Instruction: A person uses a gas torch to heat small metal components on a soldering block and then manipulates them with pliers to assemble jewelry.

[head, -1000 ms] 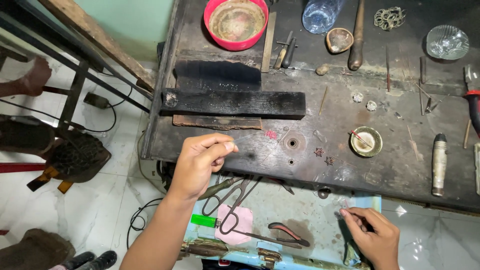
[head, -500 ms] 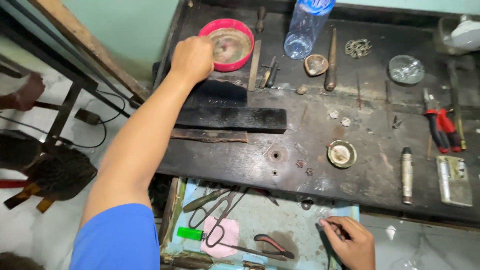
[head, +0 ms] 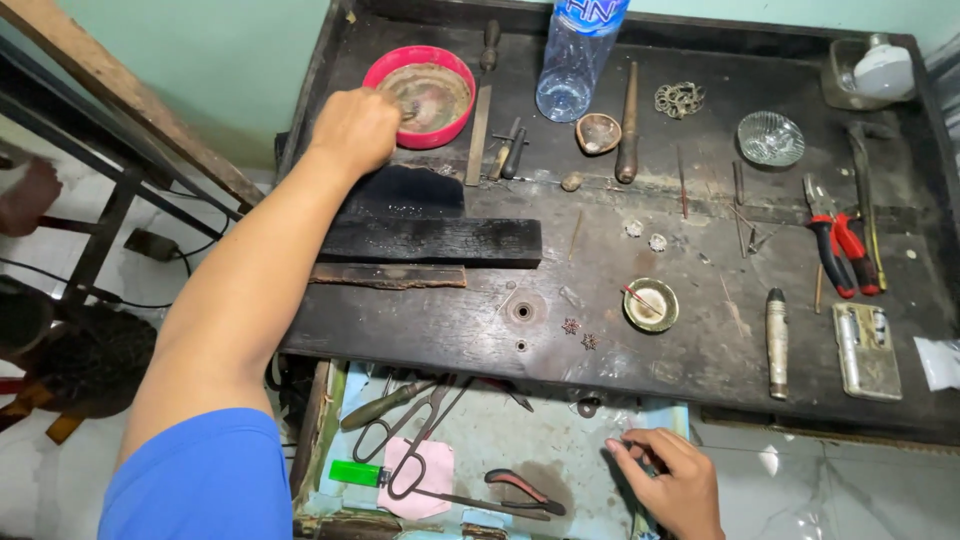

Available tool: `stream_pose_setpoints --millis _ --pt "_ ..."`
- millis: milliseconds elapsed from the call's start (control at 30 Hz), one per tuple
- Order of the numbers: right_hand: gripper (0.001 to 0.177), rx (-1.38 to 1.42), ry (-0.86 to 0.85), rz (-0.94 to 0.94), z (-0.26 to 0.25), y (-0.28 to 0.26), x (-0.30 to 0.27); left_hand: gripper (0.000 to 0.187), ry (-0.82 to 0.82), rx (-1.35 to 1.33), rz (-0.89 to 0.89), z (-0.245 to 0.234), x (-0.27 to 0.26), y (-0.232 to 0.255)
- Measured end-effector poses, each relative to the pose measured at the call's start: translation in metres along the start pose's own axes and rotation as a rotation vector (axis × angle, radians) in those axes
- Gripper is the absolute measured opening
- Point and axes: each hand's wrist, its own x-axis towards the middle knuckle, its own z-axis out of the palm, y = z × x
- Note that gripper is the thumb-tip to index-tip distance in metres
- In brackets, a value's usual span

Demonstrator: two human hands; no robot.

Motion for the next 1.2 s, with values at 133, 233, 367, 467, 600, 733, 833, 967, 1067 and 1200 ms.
stream_pose_setpoints --millis 133,233,367,467,600,733,833,967,1067,1200 --pt "0.018 0.004 0.013 -0.059 0.000 0.001 -0.001 0.016 -0.072 -0.180 -0.192 -0.021 0.000 0.002" --pt "0.017 -0.013 0.024 -0.047 0.000 -0.002 -0.001 0.029 -0.093 -0.609 -0.558 -0.043 0.002 0.003" --pt "0.016 -0.006 0.002 -0.021 0.001 -0.001 -0.003 0.024 -0.087 -0.927 -0.989 -0.025 0.016 -0.007" --pt "0.017 -0.014 0.022 -0.024 0.002 0.001 -0.004 0.033 -0.016 -1.045 -1.106 -0.020 0.017 -0.008" --pt "0.017 -0.011 0.005 -0.012 0.002 0.002 -0.004 0.032 -0.025 -1.170 -1.195 -0.029 0.019 -0.005" --pt "0.017 -0.012 -0.009 -0.001 0.001 0.002 -0.003 0.037 -0.067 -1.129 -1.178 -0.034 0.023 0.000" --pt "0.017 -0.014 0.004 -0.004 0.002 0.002 -0.004 0.041 -0.062 -1.174 -1.204 -0.039 0.021 0.003" --pt "0.016 -0.016 0.009 -0.013 0.002 0.002 -0.003 0.041 -0.019 -1.247 -1.261 -0.038 0.024 0.003" --pt "0.015 -0.005 0.004 0.006 0.002 0.003 -0.002 0.044 0.001 -1.209 -1.276 -0.047 0.023 0.003" --pt "0.016 -0.008 0.001 0.001 0.002 0.002 -0.003 0.042 -0.034 -1.145 -1.238 -0.050 0.017 0.003"
